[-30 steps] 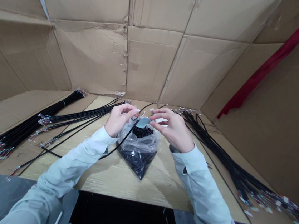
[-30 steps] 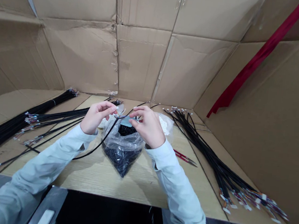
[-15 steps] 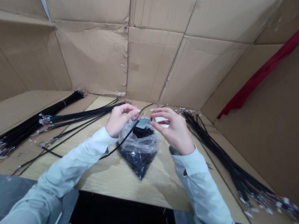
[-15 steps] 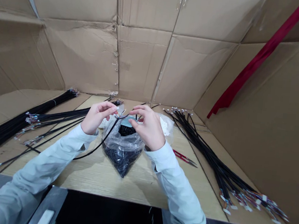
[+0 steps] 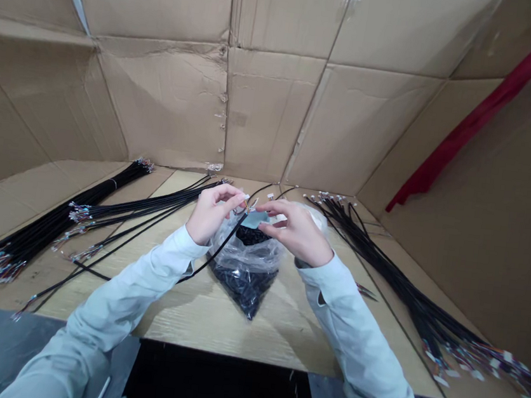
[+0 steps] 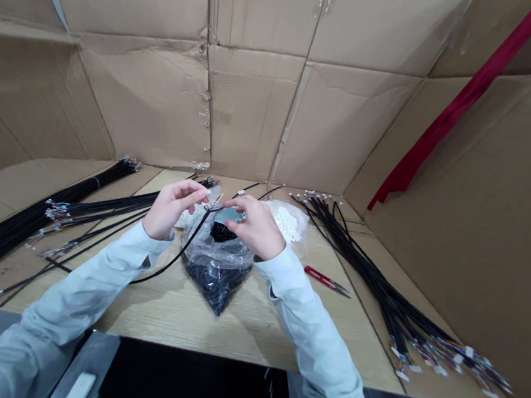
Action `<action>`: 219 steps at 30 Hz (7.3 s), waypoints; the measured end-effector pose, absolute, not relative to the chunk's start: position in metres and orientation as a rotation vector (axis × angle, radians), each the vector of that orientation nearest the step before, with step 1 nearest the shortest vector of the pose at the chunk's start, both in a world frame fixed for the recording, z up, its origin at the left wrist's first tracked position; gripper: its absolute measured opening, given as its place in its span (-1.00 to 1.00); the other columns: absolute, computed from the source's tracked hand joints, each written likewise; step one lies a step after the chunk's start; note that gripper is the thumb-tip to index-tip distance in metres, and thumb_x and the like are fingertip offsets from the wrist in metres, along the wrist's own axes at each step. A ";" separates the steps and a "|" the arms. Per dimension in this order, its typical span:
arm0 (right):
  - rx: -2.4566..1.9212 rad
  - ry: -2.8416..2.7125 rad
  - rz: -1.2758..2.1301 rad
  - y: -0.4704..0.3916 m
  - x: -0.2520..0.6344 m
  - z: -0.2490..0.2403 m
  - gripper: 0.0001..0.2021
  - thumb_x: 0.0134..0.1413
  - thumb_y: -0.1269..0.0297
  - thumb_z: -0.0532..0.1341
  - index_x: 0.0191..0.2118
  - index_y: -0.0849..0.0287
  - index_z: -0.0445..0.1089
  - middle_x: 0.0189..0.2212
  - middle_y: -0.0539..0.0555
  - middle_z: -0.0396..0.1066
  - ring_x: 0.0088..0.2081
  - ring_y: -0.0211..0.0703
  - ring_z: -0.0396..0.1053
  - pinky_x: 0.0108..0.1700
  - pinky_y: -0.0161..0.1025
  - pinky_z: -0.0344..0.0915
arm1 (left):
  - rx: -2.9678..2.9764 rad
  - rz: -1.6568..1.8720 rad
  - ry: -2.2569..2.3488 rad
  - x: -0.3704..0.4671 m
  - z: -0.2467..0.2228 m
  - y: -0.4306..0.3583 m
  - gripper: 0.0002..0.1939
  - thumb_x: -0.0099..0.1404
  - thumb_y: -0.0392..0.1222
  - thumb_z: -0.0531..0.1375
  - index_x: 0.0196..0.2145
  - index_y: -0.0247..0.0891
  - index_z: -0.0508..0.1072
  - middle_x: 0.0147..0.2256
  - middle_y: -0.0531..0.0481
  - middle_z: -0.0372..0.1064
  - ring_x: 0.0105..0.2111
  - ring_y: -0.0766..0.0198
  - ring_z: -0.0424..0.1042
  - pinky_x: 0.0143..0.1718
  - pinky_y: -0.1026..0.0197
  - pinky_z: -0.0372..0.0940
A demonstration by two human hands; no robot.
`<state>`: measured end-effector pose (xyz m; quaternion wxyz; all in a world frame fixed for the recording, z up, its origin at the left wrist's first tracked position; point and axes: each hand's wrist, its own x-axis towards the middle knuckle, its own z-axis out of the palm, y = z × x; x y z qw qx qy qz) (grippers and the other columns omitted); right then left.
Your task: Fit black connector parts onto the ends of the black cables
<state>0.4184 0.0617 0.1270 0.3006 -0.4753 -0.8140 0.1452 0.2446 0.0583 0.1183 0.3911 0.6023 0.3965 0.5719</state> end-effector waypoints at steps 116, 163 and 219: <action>-0.895 -1.530 0.135 0.047 0.370 0.089 -0.87 0.01 0.33 0.10 -0.42 0.25 0.35 -0.50 0.01 0.24 -0.50 -0.42 0.16 -0.44 -0.42 0.15 | 1.215 1.423 0.865 0.255 0.114 0.050 -0.74 -0.04 -0.11 0.25 -0.44 -0.36 0.39 -0.51 0.01 0.31 -0.50 0.42 0.25 -0.60 0.39 0.09; -1.033 -1.952 0.626 0.040 0.395 0.128 -0.85 -0.15 0.36 0.09 -0.52 0.31 0.37 -0.57 -0.01 0.29 -0.50 -0.43 0.17 -0.44 -0.45 0.10 | 1.322 1.001 0.863 0.232 0.129 0.055 -0.85 -0.07 -0.20 0.27 -0.54 -0.36 0.45 -0.55 0.00 0.31 -0.52 0.42 0.22 -0.54 0.34 0.00; -1.042 -1.805 0.711 0.044 0.393 0.123 -0.78 -0.09 0.25 0.13 -0.46 0.35 0.37 -0.67 -0.05 0.13 -0.59 -0.48 0.05 -0.53 -0.45 0.03 | 1.550 1.269 0.906 0.243 0.122 0.053 -0.76 -0.02 -0.08 0.22 -0.49 -0.35 0.44 -0.53 0.01 0.34 -0.51 0.40 0.23 -0.56 0.35 0.07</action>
